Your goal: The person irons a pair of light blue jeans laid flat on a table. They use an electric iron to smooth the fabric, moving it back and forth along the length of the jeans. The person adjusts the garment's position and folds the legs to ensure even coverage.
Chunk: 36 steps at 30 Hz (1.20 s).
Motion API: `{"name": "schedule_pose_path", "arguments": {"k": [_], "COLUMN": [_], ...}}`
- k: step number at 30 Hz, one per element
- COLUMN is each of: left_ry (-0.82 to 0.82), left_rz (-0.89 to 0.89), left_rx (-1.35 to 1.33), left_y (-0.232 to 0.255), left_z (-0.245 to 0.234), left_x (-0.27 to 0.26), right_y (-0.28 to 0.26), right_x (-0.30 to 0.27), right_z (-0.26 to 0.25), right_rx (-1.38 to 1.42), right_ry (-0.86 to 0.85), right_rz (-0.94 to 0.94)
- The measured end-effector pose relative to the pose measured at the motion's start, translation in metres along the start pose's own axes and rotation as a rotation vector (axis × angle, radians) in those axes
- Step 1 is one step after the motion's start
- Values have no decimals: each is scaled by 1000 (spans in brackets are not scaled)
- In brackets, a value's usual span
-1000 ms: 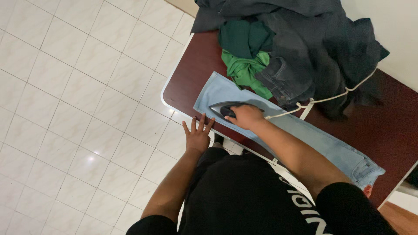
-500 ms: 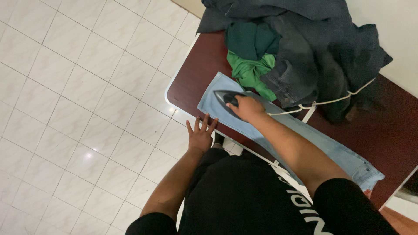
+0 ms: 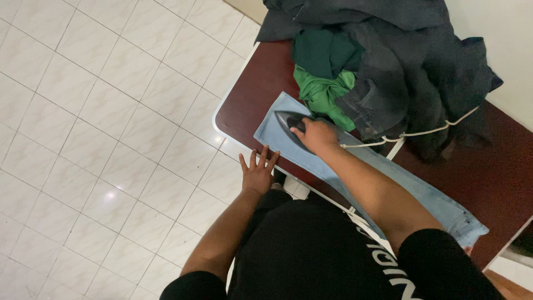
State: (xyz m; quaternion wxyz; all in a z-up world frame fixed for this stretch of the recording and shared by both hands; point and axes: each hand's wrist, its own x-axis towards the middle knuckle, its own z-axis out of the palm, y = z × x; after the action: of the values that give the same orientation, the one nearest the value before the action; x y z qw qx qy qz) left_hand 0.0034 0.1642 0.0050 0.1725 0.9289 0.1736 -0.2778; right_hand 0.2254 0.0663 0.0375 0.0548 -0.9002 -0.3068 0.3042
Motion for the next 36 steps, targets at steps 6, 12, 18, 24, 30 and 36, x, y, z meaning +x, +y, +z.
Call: {"name": "schedule_pose_path", "arguments": {"k": [6, 12, 18, 24, 30, 36], "left_ry": [62, -90, 91, 139, 23, 39], "left_rz": [23, -8, 34, 27, 22, 5], "left_rx": [50, 7, 6, 8, -16, -13], "left_y": [0, 4, 1, 3, 2, 3], "left_z": [1, -15, -2, -4, -13, -9], "left_x": [1, -1, 0, -1, 0, 1], "right_y": [-5, -14, -9, -4, 6, 30], "right_x": [2, -11, -7, 5, 5, -19], "right_z": [-9, -13, -9, -4, 2, 4], "right_rx": [0, -216, -134, 60, 121, 129], "right_ry": [-59, -257, -141, 68, 126, 87], "right_rz": [33, -271, -122, 140, 159, 254]}}
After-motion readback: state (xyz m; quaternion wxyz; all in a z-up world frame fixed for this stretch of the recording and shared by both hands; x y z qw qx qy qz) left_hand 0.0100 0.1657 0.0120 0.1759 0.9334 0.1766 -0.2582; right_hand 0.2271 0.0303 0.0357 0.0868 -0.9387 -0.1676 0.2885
